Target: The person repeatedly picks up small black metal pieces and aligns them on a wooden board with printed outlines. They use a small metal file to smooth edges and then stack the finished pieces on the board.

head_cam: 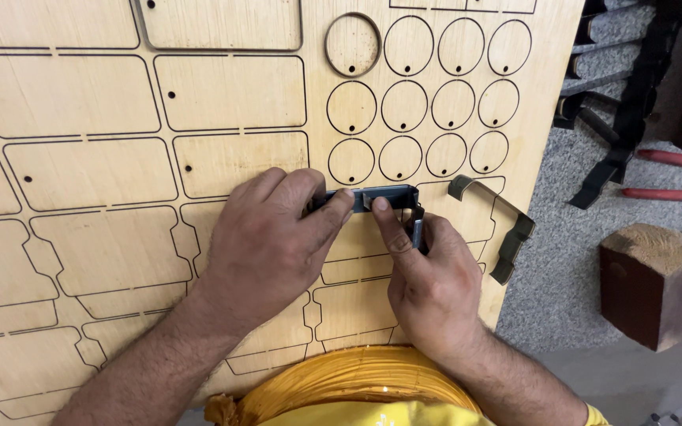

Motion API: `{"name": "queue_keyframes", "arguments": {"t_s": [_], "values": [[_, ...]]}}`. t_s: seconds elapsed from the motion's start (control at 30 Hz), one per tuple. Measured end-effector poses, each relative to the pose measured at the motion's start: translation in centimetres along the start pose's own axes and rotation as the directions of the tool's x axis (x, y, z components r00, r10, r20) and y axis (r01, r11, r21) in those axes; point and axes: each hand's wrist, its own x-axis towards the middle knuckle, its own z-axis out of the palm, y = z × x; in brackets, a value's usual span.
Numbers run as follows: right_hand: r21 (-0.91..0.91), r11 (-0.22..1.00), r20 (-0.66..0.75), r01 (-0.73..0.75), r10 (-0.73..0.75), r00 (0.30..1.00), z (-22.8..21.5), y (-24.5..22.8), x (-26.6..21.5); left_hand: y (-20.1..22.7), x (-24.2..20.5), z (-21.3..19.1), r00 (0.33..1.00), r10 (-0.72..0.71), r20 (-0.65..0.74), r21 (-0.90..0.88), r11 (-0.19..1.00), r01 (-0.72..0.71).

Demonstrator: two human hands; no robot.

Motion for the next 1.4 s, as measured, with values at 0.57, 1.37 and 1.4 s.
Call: {"name": "queue_keyframes", "arguments": {"t_s": [0.57, 1.37, 1.4], "values": [[-0.105, 0.994, 0.029, 0.021, -0.018, 0.999, 0.3, -0.1, 0.0, 0.3, 0.2, -0.1, 1.000, -0.011, 0.008, 0.044, 0.999, 0.010], [0.005, 1.000, 0.171, -0.009, 0.008, 0.985, -5.4, 0.0, -1.3, 0.1, 0.4, 0.3, 0.997, 0.033, -0.066, 0.025, 0.999, -0.032], [0.066, 0.996, 0.129, -0.053, 0.044, 0.991, -5.8, 0.5, -2.1, 0.0, 0.1, 0.3, 0.997, 0.036, -0.064, 0.017, 0.999, -0.035]]}}
